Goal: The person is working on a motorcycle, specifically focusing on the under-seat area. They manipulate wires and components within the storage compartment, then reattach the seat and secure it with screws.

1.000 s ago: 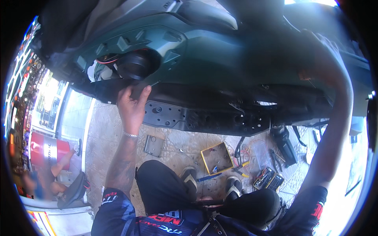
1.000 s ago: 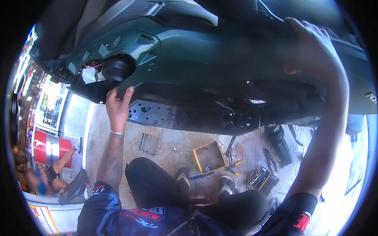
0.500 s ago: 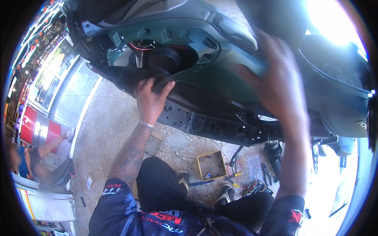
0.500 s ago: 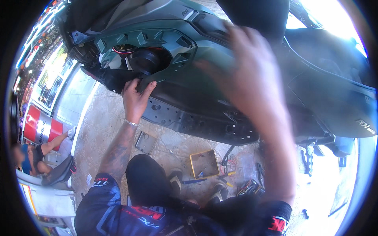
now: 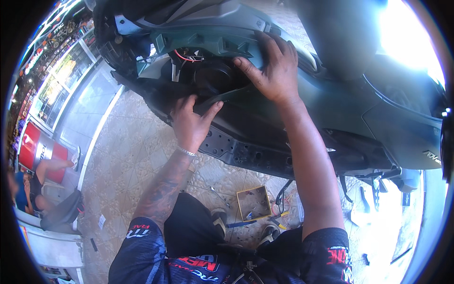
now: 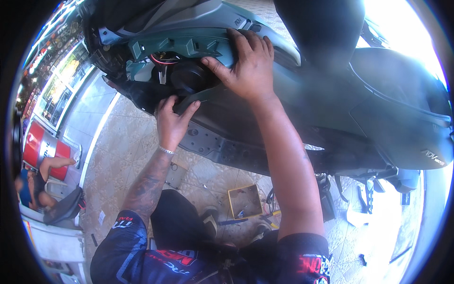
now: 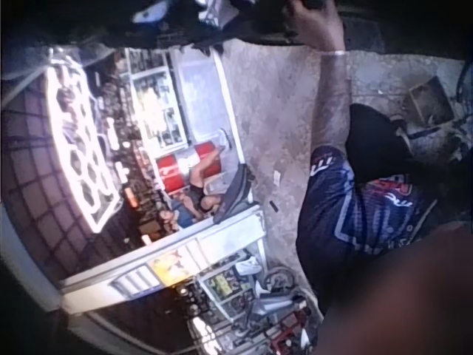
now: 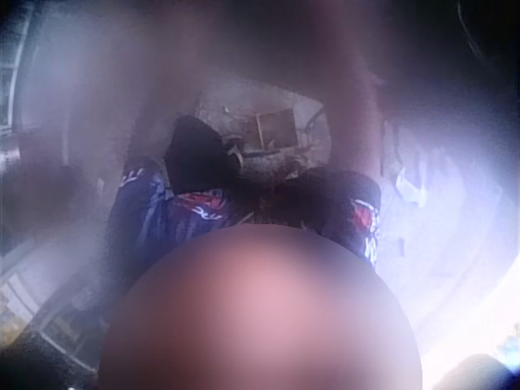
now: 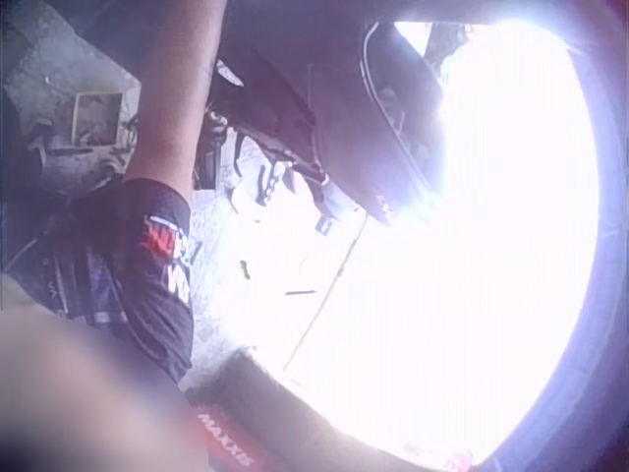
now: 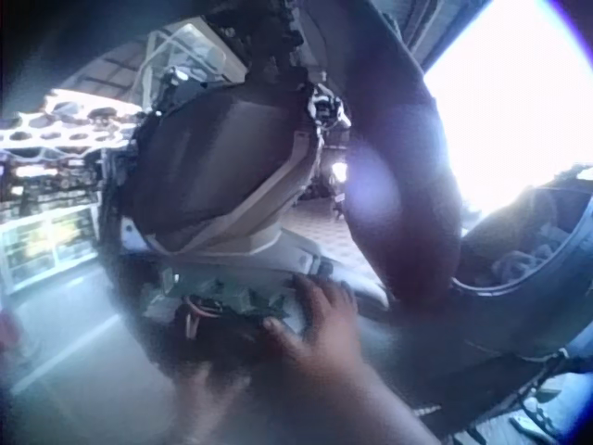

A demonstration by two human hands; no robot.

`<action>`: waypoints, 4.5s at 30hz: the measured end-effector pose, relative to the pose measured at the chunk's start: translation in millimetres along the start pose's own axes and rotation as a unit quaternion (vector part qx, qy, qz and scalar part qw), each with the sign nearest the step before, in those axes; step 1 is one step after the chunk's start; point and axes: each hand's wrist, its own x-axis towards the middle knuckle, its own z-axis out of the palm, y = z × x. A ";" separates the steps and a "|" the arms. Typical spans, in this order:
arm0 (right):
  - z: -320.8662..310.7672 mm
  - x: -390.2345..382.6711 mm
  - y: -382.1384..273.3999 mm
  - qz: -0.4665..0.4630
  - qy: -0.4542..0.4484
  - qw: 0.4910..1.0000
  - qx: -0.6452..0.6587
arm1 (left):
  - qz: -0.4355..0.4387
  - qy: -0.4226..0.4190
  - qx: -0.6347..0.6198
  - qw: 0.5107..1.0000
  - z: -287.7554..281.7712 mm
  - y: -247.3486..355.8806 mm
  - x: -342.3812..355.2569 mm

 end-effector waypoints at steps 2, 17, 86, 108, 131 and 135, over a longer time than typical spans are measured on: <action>0.0 1.5 3.3 -0.006 -0.024 1.000 -0.005 | 0.005 0.006 -0.007 1.000 0.0 -0.7 -0.3; 1.3 16.8 -29.9 0.068 -0.083 0.994 -0.038 | 0.041 0.027 -0.022 0.999 -3.2 -5.3 -3.4; -32.9 -110.5 33.0 0.114 -0.031 0.965 -0.232 | 0.027 0.021 -0.009 0.999 11.1 -4.4 -4.5; -4.3 -140.3 17.0 0.086 0.055 0.974 -0.202 | 0.016 -0.002 0.023 1.000 15.1 -9.8 -3.5; -10.3 -225.3 6.1 0.584 0.290 0.732 0.195 | 0.057 0.023 0.014 0.998 14.9 -14.0 -8.1; -14.0 -229.0 8.6 0.586 0.296 0.732 0.181 | 0.069 0.020 0.012 0.997 14.7 -15.2 -8.2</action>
